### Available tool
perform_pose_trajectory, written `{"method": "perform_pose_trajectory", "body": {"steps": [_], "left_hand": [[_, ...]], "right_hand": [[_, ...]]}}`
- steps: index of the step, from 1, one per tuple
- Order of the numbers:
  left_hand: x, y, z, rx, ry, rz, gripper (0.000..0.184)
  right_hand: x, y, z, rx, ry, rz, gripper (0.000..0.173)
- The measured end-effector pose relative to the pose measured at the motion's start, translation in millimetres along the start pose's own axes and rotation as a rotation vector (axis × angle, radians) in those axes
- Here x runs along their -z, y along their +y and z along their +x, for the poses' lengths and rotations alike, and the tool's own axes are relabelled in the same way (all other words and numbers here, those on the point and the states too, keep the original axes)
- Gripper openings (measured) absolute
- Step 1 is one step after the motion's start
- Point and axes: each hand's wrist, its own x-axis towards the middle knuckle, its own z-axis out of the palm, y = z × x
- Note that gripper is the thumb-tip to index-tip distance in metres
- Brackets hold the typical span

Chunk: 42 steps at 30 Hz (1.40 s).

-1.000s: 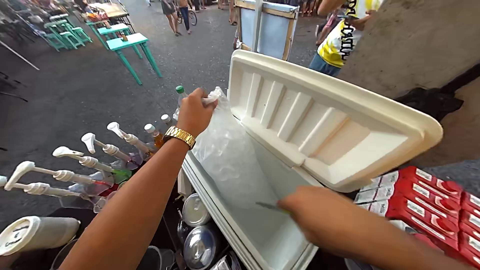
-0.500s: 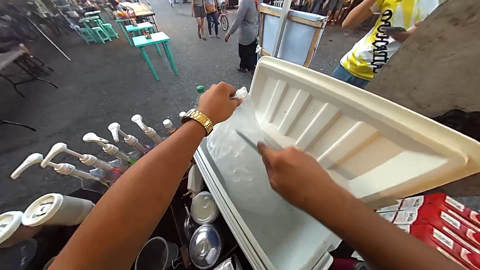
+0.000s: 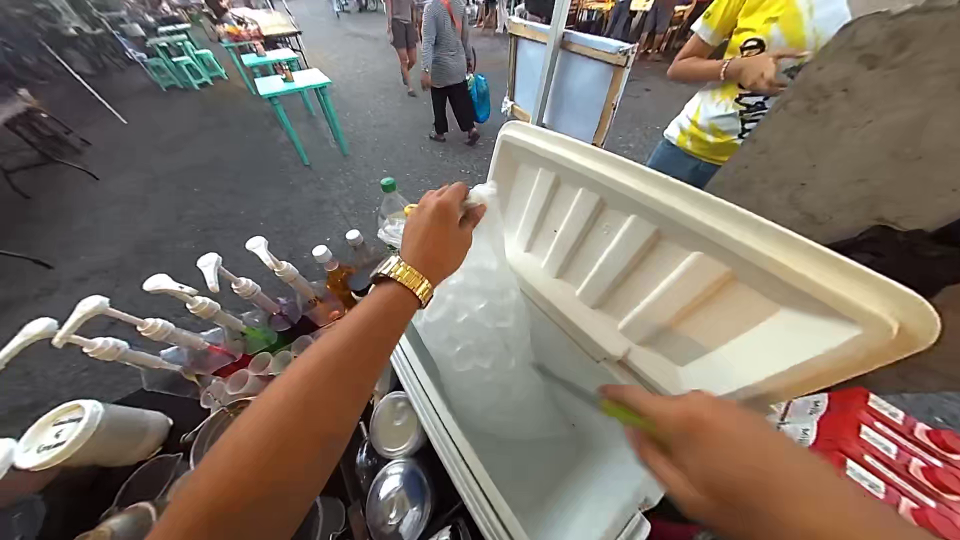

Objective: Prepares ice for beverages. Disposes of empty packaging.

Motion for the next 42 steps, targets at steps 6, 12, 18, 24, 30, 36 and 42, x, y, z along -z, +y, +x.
{"method": "perform_pose_trajectory", "body": {"steps": [6,12,18,24,30,36,42], "left_hand": [[-6.0,-12.0,-80.7,0.236,0.208,-0.137,0.064],[-51.8,-27.3,-111.0,0.477,0.083,-0.095,0.063],[-47.9,-20.6,-104.9,0.426,0.106,-0.102,0.025],[-40.1,-25.0,-114.1,0.329,0.153,-0.145,0.011],[-29.4,-35.9,-131.5,0.405,0.215,-0.123,0.021],[-39.2,-22.7,-131.6,0.18,0.294,-0.164,0.02],[-39.1,-18.6,-149.3,0.018,0.27,-0.204,0.02]], "right_hand": [[24.6,12.0,39.8,-0.085,0.516,0.46,0.031],[3.9,-65.1,167.4,-0.191,0.373,0.398,0.069],[-2.7,-63.9,185.4,-0.098,0.38,0.233,0.035],[4.0,-46.6,167.1,0.039,0.458,0.07,0.024],[22.4,-40.0,139.8,-0.053,0.371,0.115,0.03],[30.3,-60.3,150.6,-0.004,0.404,0.235,0.07],[19.4,-64.2,166.6,-0.019,0.397,0.167,0.044]]}}
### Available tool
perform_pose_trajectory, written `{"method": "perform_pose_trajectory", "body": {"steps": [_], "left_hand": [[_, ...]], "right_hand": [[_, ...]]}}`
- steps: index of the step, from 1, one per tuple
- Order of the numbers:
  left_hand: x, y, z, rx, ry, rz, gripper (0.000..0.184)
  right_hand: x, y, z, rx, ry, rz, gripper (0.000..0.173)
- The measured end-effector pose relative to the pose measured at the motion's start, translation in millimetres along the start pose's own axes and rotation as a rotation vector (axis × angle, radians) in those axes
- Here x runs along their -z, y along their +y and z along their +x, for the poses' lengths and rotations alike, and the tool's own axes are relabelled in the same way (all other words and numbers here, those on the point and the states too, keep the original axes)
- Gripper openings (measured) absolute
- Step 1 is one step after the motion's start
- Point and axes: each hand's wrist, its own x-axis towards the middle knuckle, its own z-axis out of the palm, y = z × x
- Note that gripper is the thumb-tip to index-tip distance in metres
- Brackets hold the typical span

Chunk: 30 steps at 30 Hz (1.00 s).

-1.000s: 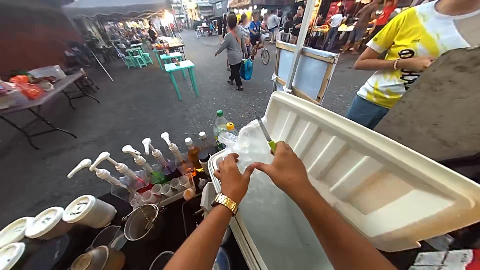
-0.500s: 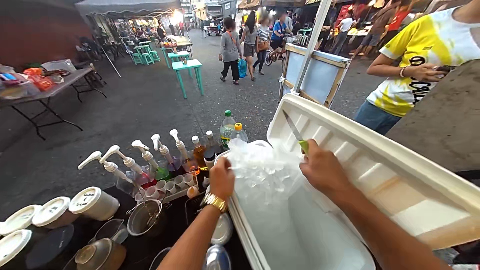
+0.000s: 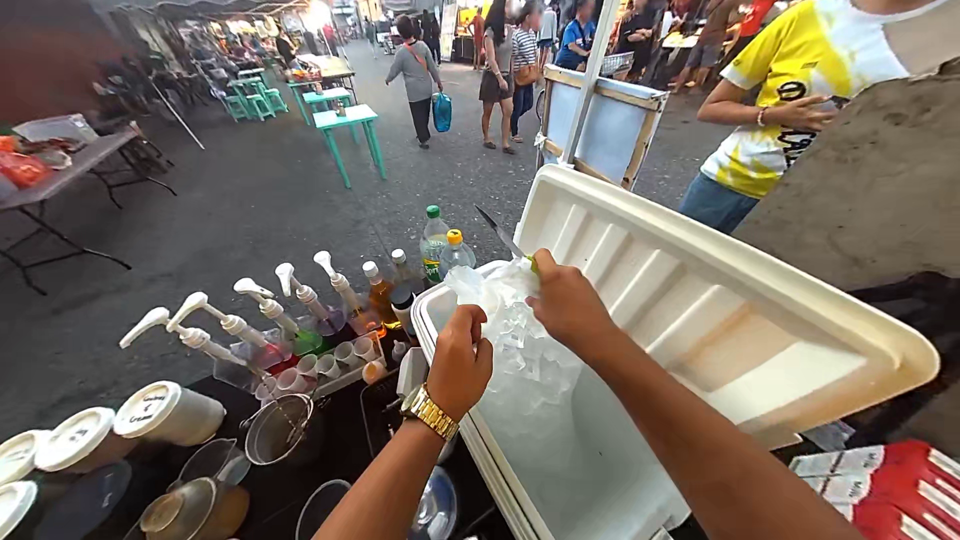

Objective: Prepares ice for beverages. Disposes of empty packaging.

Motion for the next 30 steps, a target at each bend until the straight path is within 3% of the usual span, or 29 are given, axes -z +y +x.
{"method": "perform_pose_trajectory", "body": {"steps": [6,8,11,13,17,21,22,25,27,30], "left_hand": [[29.0,-22.7,-15.0,0.046,0.031,0.078,0.03],[37.6,-17.9,-19.3,0.154,-0.043,0.108,0.038],[23.3,-4.8,-25.1,0.194,-0.141,-0.044,0.017],[9.8,10.3,-27.0,0.155,-0.135,-0.257,0.016],[-0.6,26.1,-26.9,0.143,0.059,-0.219,0.012],[17.3,-5.3,-9.6,0.439,0.179,-0.368,0.035],[19.2,-14.1,-6.2,0.494,0.181,-0.404,0.037],[20.8,-30.0,4.4,0.541,0.108,-0.373,0.032],[19.0,-33.4,14.9,0.527,-0.01,-0.3,0.029],[9.0,-42.0,46.3,0.428,-0.279,-0.265,0.04]], "right_hand": [[43.7,50.3,-43.2,0.052,0.123,-0.145,0.039],[55.1,53.3,-52.2,0.033,0.014,-0.114,0.043],[85.4,48.1,-45.0,-0.051,-0.308,0.169,0.049],[97.3,38.8,-22.9,-0.035,-0.434,0.272,0.054],[59.5,-7.5,38.7,-0.037,-0.361,0.191,0.068],[-10.5,-56.7,87.4,-0.1,-0.513,0.08,0.083],[-28.5,-58.5,90.9,-0.104,-0.523,0.026,0.077],[-55.8,-35.4,88.3,-0.047,-0.371,0.074,0.035],[-40.8,-16.7,80.7,-0.028,-0.235,0.289,0.029],[0.2,-6.0,64.7,-0.044,-0.087,0.687,0.026]]}}
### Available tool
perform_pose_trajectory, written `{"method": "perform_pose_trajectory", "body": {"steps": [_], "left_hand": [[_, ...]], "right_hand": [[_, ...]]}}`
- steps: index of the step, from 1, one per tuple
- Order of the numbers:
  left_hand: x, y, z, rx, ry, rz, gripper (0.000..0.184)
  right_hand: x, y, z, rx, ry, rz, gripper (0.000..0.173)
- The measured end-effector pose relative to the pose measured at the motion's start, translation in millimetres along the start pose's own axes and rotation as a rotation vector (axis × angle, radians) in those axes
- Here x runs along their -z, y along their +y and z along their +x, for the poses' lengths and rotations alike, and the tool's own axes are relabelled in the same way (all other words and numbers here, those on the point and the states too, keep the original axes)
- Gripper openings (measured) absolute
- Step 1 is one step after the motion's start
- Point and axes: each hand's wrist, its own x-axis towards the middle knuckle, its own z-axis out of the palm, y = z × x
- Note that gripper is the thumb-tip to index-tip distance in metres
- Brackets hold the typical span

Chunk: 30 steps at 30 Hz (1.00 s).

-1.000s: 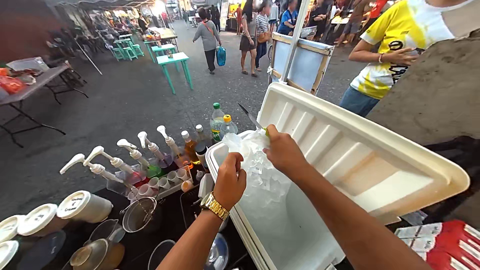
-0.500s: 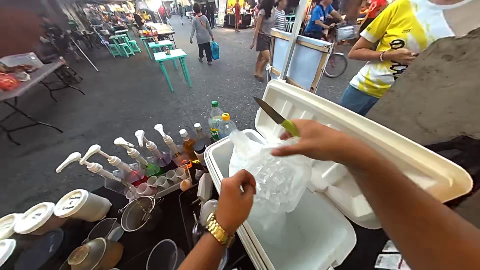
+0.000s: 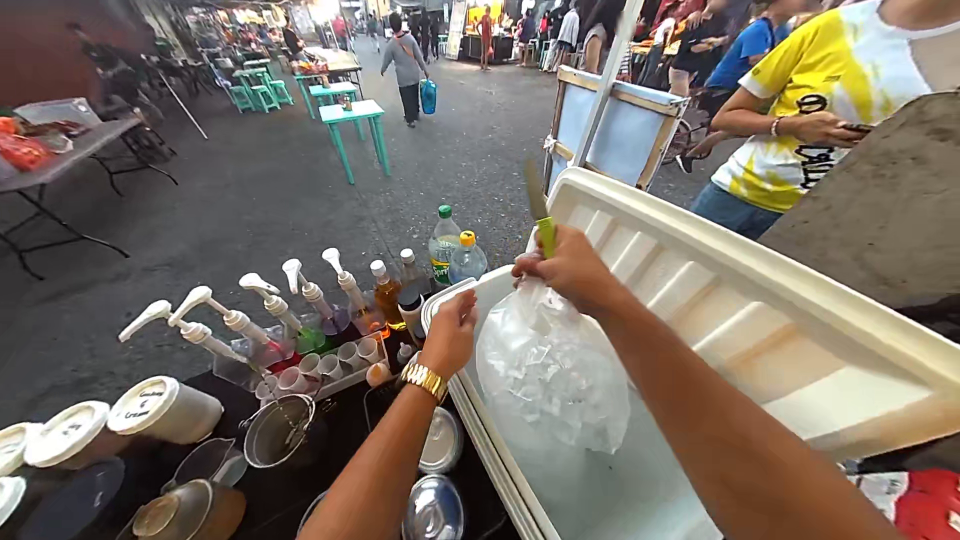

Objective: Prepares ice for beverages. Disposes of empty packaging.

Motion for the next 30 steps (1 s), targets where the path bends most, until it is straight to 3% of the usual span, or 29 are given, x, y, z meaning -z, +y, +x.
{"method": "perform_pose_trajectory", "body": {"steps": [2,6,11,13,16,19,21,24,28,30], "left_hand": [[-8.0,6.9,12.8,-0.041,-0.195,-0.055,0.042],[-36.6,23.9,17.8,-0.108,-0.271,-0.233,0.009],[-31.0,15.7,17.5,0.082,-0.414,-0.491,0.026],[-37.4,14.4,12.5,0.063,-0.364,-0.525,0.019],[-45.1,19.2,6.2,0.026,-0.194,-0.437,0.02],[-46.9,32.6,4.2,0.077,0.026,-0.438,0.023],[-47.1,44.1,6.1,0.086,0.114,-0.465,0.023],[-40.4,68.3,6.6,0.022,0.133,-0.426,0.022],[-41.2,91.0,-14.4,-0.208,0.081,-0.273,0.024],[-51.1,89.8,-26.8,-0.26,-0.022,-0.252,0.024]], "right_hand": [[10.0,-10.4,-14.4,-0.016,0.06,0.201,0.027],[14.6,-18.8,-19.7,0.04,0.041,0.32,0.026],[26.7,-7.2,-25.1,0.085,-0.059,0.408,0.025],[27.4,-1.3,-27.7,0.105,-0.099,0.378,0.022],[28.0,3.8,-37.1,0.026,-0.076,0.103,0.021],[26.4,10.9,-51.7,-0.098,-0.09,-0.11,0.052],[20.3,18.6,-56.8,-0.139,-0.081,-0.159,0.054],[19.2,25.8,-62.2,-0.083,0.057,-0.165,0.041],[41.2,3.9,-83.4,0.044,0.198,-0.15,0.041],[49.5,3.5,-97.9,0.045,0.192,-0.2,0.04]]}}
